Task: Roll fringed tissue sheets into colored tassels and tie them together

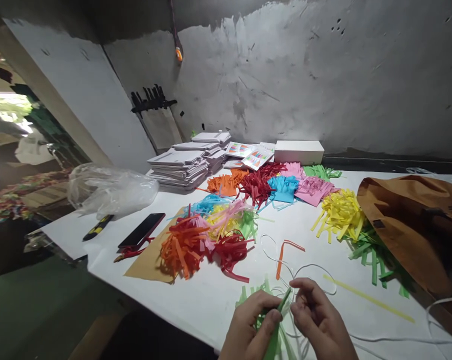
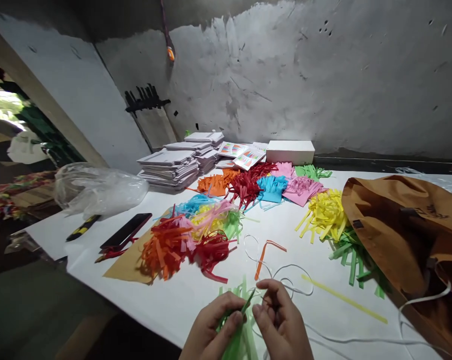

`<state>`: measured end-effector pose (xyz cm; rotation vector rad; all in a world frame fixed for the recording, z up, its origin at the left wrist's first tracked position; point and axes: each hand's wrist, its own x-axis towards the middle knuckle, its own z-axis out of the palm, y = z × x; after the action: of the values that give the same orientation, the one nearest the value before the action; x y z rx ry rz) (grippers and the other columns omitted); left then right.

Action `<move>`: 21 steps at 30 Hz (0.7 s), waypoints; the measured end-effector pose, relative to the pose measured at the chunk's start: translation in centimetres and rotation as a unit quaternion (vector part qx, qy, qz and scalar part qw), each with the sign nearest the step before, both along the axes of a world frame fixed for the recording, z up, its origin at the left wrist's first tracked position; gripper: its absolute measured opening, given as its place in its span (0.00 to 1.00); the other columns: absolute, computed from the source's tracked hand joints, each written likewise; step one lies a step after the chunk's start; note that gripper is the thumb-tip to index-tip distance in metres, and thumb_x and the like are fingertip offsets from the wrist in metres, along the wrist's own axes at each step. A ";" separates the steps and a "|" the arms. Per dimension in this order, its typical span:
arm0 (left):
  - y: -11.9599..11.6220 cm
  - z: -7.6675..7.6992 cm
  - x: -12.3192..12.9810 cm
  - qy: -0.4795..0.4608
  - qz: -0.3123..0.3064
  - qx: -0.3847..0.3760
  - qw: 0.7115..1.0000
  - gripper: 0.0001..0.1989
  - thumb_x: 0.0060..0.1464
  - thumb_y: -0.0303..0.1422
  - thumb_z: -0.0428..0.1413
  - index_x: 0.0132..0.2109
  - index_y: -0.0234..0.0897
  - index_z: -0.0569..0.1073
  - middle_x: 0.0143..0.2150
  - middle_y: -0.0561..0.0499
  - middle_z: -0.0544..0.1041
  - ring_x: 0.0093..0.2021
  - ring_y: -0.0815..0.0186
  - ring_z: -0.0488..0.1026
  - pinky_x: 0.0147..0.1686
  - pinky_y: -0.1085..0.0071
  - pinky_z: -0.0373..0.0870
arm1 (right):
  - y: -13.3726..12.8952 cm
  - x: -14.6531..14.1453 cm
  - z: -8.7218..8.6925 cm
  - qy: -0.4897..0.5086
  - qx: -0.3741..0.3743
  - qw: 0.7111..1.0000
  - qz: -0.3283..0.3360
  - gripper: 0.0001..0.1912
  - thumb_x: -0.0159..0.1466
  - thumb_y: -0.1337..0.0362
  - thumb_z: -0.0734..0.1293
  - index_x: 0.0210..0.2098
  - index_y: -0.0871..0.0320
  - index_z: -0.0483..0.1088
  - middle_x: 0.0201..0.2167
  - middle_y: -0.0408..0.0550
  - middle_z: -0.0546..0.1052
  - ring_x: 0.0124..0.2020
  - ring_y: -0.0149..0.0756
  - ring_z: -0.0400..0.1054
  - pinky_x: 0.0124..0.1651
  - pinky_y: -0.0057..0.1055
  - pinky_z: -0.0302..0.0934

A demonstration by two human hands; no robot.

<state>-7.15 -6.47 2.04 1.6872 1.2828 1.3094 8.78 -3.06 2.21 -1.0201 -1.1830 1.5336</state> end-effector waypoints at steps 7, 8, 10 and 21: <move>-0.6 -1.4 1.4 -0.060 0.004 -0.043 0.997 0.13 0.64 0.43 0.55 0.45 0.41 0.80 0.39 0.47 0.81 0.39 0.62 0.77 0.41 0.70 0.70 | -0.2 0.4 -1.0 -0.016 -0.004 1.000 0.006 0.26 0.57 0.39 0.71 0.38 0.56 0.74 0.25 0.40 0.63 0.27 0.30 0.56 0.31 0.24 0.53; -0.6 -1.4 1.4 -0.066 0.007 -0.045 0.997 0.13 0.64 0.43 0.55 0.45 0.41 0.80 0.39 0.47 0.81 0.40 0.61 0.77 0.41 0.70 0.70 | -0.2 0.3 -1.0 -0.013 -0.006 1.000 0.007 0.26 0.57 0.39 0.71 0.38 0.56 0.74 0.25 0.40 0.63 0.27 0.29 0.56 0.31 0.24 0.53; -0.7 -1.4 1.5 -0.078 0.011 -0.051 0.996 0.13 0.64 0.43 0.55 0.45 0.41 0.80 0.39 0.47 0.81 0.40 0.61 0.77 0.42 0.70 0.70 | -0.2 0.2 -0.9 0.001 -0.016 1.000 0.012 0.25 0.57 0.40 0.72 0.37 0.56 0.74 0.25 0.39 0.63 0.26 0.29 0.55 0.29 0.24 0.53; -0.6 -1.3 1.9 -0.108 0.072 -0.081 0.988 0.14 0.61 0.45 0.58 0.41 0.40 0.80 0.35 0.48 0.79 0.37 0.63 0.76 0.39 0.71 0.71 | -0.4 0.1 -0.9 -0.072 0.025 0.996 -0.046 0.24 0.65 0.42 0.65 0.47 0.54 0.71 0.28 0.41 0.68 0.30 0.34 0.65 0.35 0.27 0.62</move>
<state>-5.27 -7.07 0.78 1.3238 1.3617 1.3888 8.84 -3.48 1.31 -1.1517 -1.2495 1.3701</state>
